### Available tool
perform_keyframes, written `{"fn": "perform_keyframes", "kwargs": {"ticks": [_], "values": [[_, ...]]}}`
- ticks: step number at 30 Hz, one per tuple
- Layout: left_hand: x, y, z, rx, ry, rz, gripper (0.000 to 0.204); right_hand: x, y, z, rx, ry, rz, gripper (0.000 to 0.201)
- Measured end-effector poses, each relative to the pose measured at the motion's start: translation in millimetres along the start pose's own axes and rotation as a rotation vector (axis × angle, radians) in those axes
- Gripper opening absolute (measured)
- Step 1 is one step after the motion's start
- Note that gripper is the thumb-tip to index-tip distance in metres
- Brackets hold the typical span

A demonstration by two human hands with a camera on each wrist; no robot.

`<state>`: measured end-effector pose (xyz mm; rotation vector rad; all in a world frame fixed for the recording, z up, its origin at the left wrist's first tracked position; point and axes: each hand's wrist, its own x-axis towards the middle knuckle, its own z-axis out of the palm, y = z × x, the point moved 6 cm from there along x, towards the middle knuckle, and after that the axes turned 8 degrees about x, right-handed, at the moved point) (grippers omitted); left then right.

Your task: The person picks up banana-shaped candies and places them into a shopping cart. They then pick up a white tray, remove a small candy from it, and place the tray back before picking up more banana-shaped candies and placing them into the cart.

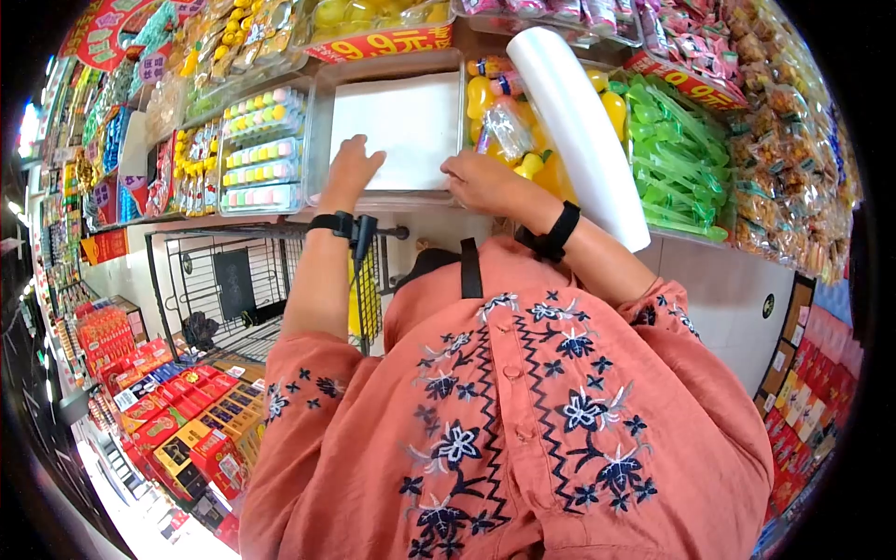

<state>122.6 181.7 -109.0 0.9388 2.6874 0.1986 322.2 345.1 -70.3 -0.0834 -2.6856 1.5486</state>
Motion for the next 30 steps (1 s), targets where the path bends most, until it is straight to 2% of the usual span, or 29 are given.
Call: {"fn": "perform_keyframes", "kwargs": {"ticks": [2,4,8,11,15,18,21,24,27,30], "values": [[-6,-15,-2,0.031,-0.137,-0.027,0.066,1,3,-1,0.000,0.040,-0.032,0.027],[-16,-16,-6,0.118,-0.194,-0.069,0.065,4,7,0,0.007,-0.008,-0.010,0.027],[-21,-19,1,0.271,-0.219,-0.136,0.055,6,4,-3,0.033,0.012,-0.010,0.026],[-21,-22,6,0.169,-0.087,-0.154,0.054,7,7,-2,0.041,-0.003,0.005,0.027],[-21,-25,-1,0.249,-0.195,-0.203,0.055,3,2,-9,0.051,-0.010,0.017,0.026],[-26,-34,-9,0.211,-0.161,-0.207,0.056,-3,-6,-40,0.080,0.181,-0.040,0.023],[-30,-42,-22,0.130,-0.140,-0.211,0.059,-4,2,-58,0.143,0.225,0.052,0.022],[-26,-67,-15,-0.065,-0.051,-0.178,0.064,-1,-6,-53,0.161,0.173,0.106,0.021],[-26,-75,-19,-0.161,0.024,-0.166,0.063,7,-22,-39,0.110,0.146,0.047,0.019],[-29,-79,-25,-0.158,0.020,-0.196,0.061,19,-35,-16,0.033,0.131,0.007,0.019]]}}
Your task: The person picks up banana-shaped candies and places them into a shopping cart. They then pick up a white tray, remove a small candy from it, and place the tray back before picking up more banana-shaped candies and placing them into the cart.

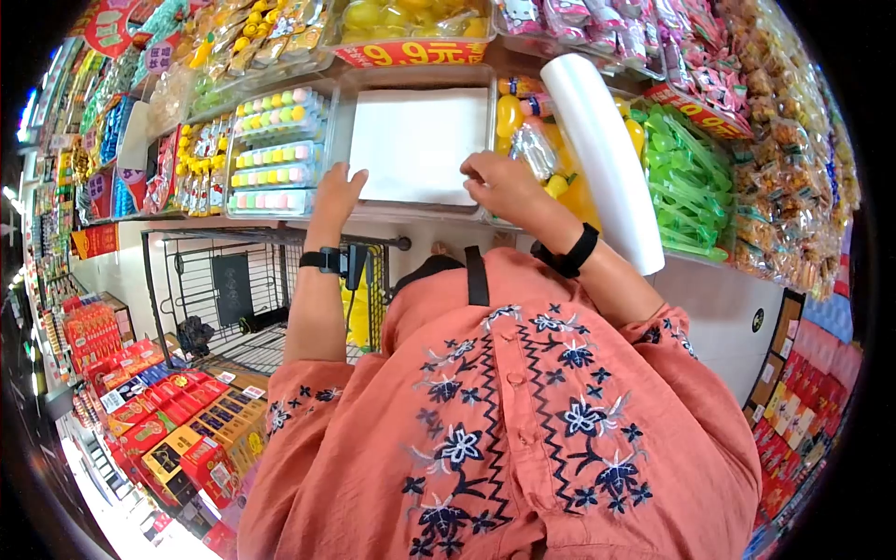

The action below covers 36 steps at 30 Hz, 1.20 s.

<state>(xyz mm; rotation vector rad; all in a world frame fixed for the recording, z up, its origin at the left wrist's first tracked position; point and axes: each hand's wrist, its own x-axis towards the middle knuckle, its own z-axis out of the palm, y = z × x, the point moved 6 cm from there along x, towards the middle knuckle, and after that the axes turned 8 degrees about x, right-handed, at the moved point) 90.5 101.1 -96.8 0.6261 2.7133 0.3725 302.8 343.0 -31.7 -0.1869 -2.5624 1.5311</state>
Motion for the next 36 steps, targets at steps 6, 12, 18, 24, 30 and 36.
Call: {"fn": "perform_keyframes", "kwargs": {"ticks": [6,12,18,24,30,36], "values": [[-19,9,-40,-0.142,0.419,0.235,0.030,27,-7,54,-0.348,-0.086,-0.168,0.023],[-12,-21,-21,0.093,0.493,0.321,0.043,64,-4,114,-0.545,-0.115,-0.217,0.024],[-20,-25,-6,-0.013,0.337,0.144,0.054,93,-2,157,-0.633,-0.278,-0.165,0.025],[-15,-32,-1,-0.019,0.387,0.188,0.053,110,5,187,-0.641,-0.365,-0.136,0.029],[-11,-35,3,0.041,0.411,0.197,0.054,113,4,196,-0.617,-0.416,-0.120,0.023],[-11,-38,2,-0.027,0.424,0.225,0.048,113,-2,195,-0.574,-0.518,-0.112,0.019]]}}
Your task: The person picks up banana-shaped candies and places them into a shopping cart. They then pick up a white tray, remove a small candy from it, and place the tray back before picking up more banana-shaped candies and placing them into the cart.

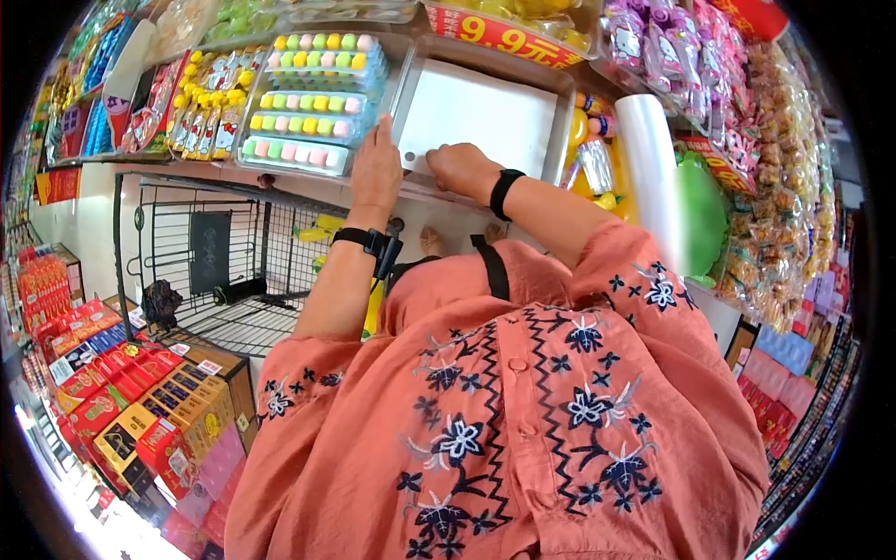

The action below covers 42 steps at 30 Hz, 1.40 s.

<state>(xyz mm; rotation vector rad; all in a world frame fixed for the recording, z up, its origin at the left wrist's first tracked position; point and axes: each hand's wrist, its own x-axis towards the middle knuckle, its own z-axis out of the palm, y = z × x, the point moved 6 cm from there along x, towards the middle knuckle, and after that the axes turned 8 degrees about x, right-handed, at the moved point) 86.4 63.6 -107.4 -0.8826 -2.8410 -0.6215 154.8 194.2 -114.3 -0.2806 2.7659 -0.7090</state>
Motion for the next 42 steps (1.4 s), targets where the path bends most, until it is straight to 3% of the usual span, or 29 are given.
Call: {"fn": "perform_keyframes", "kwargs": {"ticks": [5,10,13,18,27,34,42], "values": [[-4,3,-8,-0.037,0.023,-0.031,0.045,-8,-21,-29,0.085,-0.050,-0.110,0.017],[-5,1,-12,-0.133,0.076,-0.015,0.041,-11,-23,-53,-0.068,0.016,-0.204,0.020],[-3,-7,-6,-0.188,-0.002,-0.117,0.039,-11,-25,-61,-0.097,-0.037,-0.215,0.025],[-2,-6,-16,-0.364,0.014,-0.205,0.056,-9,-28,-78,-0.165,-0.005,-0.248,0.023],[-1,-6,-13,-0.421,-0.066,-0.275,0.071,-14,-22,-137,-0.158,0.174,-0.232,0.022],[1,-6,-12,-0.382,-0.074,-0.261,0.073,-18,-6,-181,-0.039,0.231,-0.097,0.030],[-1,-5,-10,-0.359,-0.050,-0.230,0.070,-20,2,-178,-0.014,0.262,-0.088,0.038]]}}
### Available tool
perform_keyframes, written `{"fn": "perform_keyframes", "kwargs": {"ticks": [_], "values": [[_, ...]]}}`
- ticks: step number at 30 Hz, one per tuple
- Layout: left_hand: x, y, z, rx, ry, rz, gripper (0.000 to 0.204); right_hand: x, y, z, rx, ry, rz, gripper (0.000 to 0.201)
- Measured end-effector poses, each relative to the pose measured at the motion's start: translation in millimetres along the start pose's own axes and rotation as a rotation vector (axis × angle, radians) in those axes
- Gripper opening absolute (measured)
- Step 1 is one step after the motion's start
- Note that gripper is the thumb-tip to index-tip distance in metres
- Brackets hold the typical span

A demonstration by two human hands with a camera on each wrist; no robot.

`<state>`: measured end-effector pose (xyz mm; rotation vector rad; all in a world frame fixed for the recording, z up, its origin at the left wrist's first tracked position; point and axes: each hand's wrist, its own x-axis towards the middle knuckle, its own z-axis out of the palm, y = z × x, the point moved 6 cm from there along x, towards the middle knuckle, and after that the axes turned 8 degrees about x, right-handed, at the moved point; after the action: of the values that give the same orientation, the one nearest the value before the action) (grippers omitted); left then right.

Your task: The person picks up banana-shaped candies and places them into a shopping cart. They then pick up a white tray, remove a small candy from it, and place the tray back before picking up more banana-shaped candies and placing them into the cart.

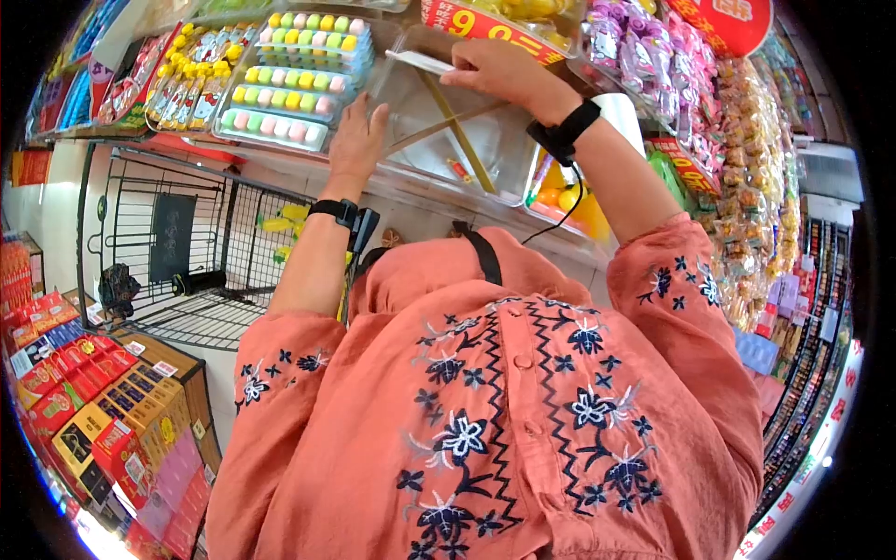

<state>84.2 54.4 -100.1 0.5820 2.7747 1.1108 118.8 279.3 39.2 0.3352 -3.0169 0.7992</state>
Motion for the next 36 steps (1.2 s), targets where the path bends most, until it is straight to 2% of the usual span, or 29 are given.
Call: {"fn": "perform_keyframes", "kwargs": {"ticks": [3,5,8,9,12,13,16,17,21,23,26,27,30,33,36], "values": [[4,-4,-1,0.083,0.084,0.061,0.068,-6,-1,17,-0.088,0.037,-0.022,0.037],[5,11,-12,0.172,0.128,0.099,0.069,-16,-9,24,-0.161,0.142,-0.017,0.035],[2,51,-27,0.022,-0.031,0.102,0.071,-29,-16,37,-0.158,0.264,-0.029,0.032],[3,54,-22,-0.083,0.021,0.190,0.072,-31,-19,41,-0.173,0.256,0.020,0.031],[10,49,-12,-0.238,-0.075,0.082,0.072,-42,-25,41,-0.126,0.274,0.093,0.031],[8,58,-17,-0.292,-0.047,0.076,0.061,-45,-26,40,-0.107,0.288,0.104,0.029],[16,61,-17,-0.116,0.006,0.281,0.043,-64,-22,19,0.062,0.388,0.179,0.026],[17,57,-16,-0.116,0.026,0.267,0.031,-73,-10,9,0.157,0.468,0.202,0.026],[23,61,-20,-0.147,0.009,0.245,0.031,-146,37,-40,0.190,0.783,0.307,0.018],[30,64,-20,-0.160,0.015,0.249,0.031,-187,78,-33,0.119,0.717,0.528,0.022],[41,70,-23,-0.168,0.000,0.241,0.032,-221,80,-20,-0.205,0.457,0.743,0.029],[43,73,-24,-0.184,-0.016,0.233,0.032,-226,85,-11,-0.211,0.311,0.854,0.035],[46,78,-26,-0.208,-0.048,0.212,0.031,-232,86,-1,-0.209,0.195,0.916,0.037],[48,76,-24,-0.207,-0.079,0.213,0.033,-238,98,10,-0.181,0.220,0.935,0.035],[50,75,-23,-0.211,-0.084,0.228,0.034,-245,116,12,-0.120,0.172,1.017,0.031]]}}
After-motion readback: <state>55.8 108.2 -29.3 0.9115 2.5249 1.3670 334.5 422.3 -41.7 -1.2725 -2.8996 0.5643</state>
